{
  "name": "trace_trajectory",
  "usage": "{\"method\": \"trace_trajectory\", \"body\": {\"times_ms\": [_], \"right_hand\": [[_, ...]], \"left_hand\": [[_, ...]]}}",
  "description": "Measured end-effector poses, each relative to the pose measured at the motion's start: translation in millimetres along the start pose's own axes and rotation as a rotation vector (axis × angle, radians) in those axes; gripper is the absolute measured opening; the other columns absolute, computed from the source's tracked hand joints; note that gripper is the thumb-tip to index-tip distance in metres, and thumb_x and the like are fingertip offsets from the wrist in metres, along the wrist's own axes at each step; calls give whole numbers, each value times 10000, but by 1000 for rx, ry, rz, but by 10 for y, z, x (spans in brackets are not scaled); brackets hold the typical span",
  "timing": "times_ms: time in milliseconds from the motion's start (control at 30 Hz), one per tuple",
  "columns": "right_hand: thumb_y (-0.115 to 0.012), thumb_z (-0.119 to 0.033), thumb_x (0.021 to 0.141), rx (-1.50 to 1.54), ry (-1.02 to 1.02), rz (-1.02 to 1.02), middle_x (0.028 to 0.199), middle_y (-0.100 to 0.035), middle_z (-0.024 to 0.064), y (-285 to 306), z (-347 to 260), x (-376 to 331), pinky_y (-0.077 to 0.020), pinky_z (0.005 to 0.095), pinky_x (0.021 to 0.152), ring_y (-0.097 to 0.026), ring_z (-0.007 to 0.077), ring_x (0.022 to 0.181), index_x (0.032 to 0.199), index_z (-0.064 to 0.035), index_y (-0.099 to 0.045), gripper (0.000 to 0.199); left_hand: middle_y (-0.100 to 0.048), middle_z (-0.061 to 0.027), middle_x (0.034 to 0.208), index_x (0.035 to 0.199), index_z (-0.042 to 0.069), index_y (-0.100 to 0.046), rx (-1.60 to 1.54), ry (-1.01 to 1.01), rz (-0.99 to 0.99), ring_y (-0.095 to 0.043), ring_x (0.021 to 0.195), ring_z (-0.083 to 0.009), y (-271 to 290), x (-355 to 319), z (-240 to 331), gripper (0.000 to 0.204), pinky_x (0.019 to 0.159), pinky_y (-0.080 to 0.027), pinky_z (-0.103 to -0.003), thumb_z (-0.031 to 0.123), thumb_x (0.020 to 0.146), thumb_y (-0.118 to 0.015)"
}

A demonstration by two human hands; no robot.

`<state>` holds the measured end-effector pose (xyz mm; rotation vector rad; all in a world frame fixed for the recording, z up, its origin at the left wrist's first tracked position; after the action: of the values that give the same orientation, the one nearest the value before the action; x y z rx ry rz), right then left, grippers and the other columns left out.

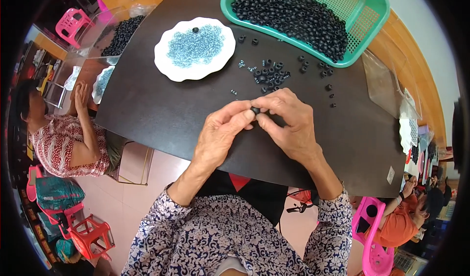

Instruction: Assembling small hardware components by inserting a tiny blue part into a black circular housing.

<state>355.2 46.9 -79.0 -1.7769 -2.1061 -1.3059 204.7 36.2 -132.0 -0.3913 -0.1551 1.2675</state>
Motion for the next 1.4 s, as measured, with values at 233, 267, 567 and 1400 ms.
{"method": "trace_trajectory", "body": {"times_ms": [233, 267, 567, 1400], "right_hand": [[-681, 91, 750, 114, -79, -9, 884, -644, 56, -51, -76, -30, -503, 252, 705, -608, 143, 778, 1078, -39, -672, 353], [-653, 100, 778, 275, -192, 21, 902, -638, 55, -46, 7, -70, -490, 249, 734, -604, 131, 800, 1103, -20, -657, 346], [-596, 124, 804, 360, -187, -5, 928, -624, 54, -9, 50, -68, -461, 247, 747, -566, 111, 815, 1107, 13, -641, 326], [-632, 39, 870, 495, -248, -28, 884, -620, 46, -31, 36, -71, -449, 247, 726, -561, 108, 810, 1052, 25, -674, 188]], "left_hand": [[-562, 36, 949, 1176, -7, -616, 34, -181, 170, -501, 831, -24, 27, -3, 19, 269, 751, -437, -171, 19, 910, -645], [-562, 36, 949, 1176, -7, -616, 31, -181, 169, -501, 831, -24, 9, -2, 36, 269, 751, -437, -171, 19, 910, -645], [-589, 15, 959, 1201, -9, -600, 49, -188, 101, -544, 867, -35, -77, -29, 93, 306, 794, -462, -180, -24, 898, -639], [-664, -125, 1047, 1136, -19, -595, -631, 101, -109, -635, 998, -193, -136, -71, -82, 266, 864, -509, -337, 201, 1002, -531]]}}
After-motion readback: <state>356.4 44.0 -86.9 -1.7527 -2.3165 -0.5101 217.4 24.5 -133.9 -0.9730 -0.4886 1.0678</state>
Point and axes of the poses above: each hand's wrist, its own x-axis towards the middle knuckle, its own y-axis out of the back of the hand, z = x × y, the point moved 5 cm from there along x, towards the middle knuckle
